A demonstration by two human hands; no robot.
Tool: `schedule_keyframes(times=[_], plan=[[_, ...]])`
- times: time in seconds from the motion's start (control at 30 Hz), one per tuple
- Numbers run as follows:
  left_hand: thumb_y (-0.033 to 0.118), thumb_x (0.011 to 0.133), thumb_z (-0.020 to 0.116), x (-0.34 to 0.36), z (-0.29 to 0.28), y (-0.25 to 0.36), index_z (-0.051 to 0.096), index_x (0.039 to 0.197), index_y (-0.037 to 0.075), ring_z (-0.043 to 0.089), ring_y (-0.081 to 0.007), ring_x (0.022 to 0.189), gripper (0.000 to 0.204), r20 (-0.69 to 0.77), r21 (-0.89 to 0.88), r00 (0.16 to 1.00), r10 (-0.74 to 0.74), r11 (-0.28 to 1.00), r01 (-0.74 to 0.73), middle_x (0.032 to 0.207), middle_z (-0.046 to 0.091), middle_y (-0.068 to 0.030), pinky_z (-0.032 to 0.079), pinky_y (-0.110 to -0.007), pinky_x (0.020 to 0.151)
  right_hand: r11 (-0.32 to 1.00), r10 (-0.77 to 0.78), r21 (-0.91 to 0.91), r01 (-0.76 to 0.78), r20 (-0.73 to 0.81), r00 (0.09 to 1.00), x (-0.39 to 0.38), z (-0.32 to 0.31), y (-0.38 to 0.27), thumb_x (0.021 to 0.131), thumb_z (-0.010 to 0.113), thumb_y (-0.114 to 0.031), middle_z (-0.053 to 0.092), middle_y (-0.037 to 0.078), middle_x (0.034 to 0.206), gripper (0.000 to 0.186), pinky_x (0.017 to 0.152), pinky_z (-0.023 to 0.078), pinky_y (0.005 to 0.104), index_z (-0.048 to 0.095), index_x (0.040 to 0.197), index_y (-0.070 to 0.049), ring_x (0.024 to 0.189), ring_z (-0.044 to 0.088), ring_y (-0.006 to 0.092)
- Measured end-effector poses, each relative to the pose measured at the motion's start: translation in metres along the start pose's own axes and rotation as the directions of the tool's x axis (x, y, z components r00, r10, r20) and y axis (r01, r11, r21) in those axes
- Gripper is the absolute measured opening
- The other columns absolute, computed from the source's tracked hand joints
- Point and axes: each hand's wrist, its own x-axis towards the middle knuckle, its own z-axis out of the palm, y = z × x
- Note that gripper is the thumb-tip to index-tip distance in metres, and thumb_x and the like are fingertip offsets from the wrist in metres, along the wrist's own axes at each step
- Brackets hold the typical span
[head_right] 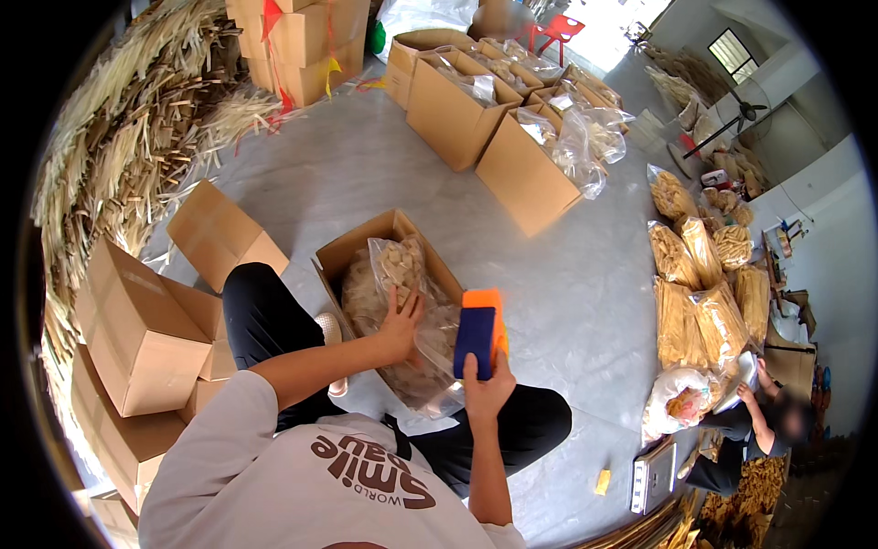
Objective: The person packs clear bags containing dried products into cardboard boxes and seals the boxes with packing tape using a tape dispenser by hand.
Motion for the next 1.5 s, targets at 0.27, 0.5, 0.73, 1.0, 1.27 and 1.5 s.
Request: schedule_keyframes(times=[0.27,0.5,0.73,1.0,1.27,1.5], plan=[[0.052,0.062,0.067,0.002,-0.026,-0.103,0.035,0.130,0.015,0.025,-0.0234,0.129,0.084,0.029,-0.143,0.996,-0.089,0.985,0.092,0.139,0.025,-0.0108,0.012,-0.058,0.102,0.955,0.048,0.296,0.003,-0.166,0.985,-0.038,0.002,0.037,0.077,0.061,-0.016,0.055,0.016,0.094,0.047,0.076,0.044,0.0305,0.046,0.115,0.008,0.085,0.055,0.0197],[0.050,0.061,0.070,-0.005,-0.033,-0.098,0.024,0.136,0.010,0.016,-0.0275,0.132,0.096,0.100,-0.250,0.995,-0.004,0.968,0.029,0.142,0.019,-0.0144,0.010,-0.053,0.104,0.921,0.153,0.390,-0.023,-0.304,0.940,-0.042,0.019,0.047,0.081,0.057,-0.019,0.049,0.016,0.104,0.045,0.081,0.040,0.0333,0.044,0.116,0.006,0.093,0.049,0.0215],[0.050,0.062,0.070,-0.006,-0.059,-0.009,0.027,0.136,0.017,0.006,-0.0375,0.132,0.092,0.071,-0.717,0.898,0.435,0.648,-0.257,0.143,0.013,-0.0173,0.003,-0.058,0.102,0.919,0.216,0.377,-0.114,-0.242,0.946,-0.044,0.009,0.034,0.085,0.054,-0.022,0.040,0.013,0.115,0.049,0.090,0.036,0.0331,0.038,0.122,0.004,0.103,0.044,0.0216],[0.037,0.079,0.053,0.011,0.044,0.023,0.038,0.131,0.028,0.009,-0.0372,0.132,0.055,0.088,0.113,0.969,0.233,0.964,-0.242,0.145,0.008,-0.0156,0.002,-0.064,0.099,0.764,0.484,0.601,-0.235,-0.293,0.824,-0.055,-0.022,0.032,0.084,0.053,-0.023,0.046,0.012,0.109,0.043,0.088,0.037,0.0308,0.040,0.116,0.004,0.100,0.046,0.0180],[0.028,0.070,0.058,0.023,0.056,0.043,0.043,0.129,0.014,0.019,-0.0363,0.129,0.062,0.086,0.398,0.956,0.282,0.870,-0.292,0.142,0.018,-0.0196,0.008,-0.058,0.102,0.682,0.437,0.702,-0.205,-0.166,0.884,-0.050,-0.032,0.009,0.084,0.052,-0.023,0.047,0.012,0.110,0.041,0.087,0.037,0.0312,0.043,0.113,0.004,0.098,0.046,0.0168],[0.028,0.070,0.061,0.028,0.016,-0.039,0.037,0.130,0.010,0.023,-0.0371,0.127,0.068,0.182,-0.922,0.808,0.561,0.383,-0.057,0.140,0.021,-0.0195,0.014,-0.056,0.102,0.574,0.577,0.751,-0.327,-0.086,0.812,-0.043,-0.004,0.020,0.084,0.053,-0.028,0.046,0.011,0.108,0.046,0.088,0.036,0.0296,0.041,0.115,0.003,0.099,0.046,0.0171]])
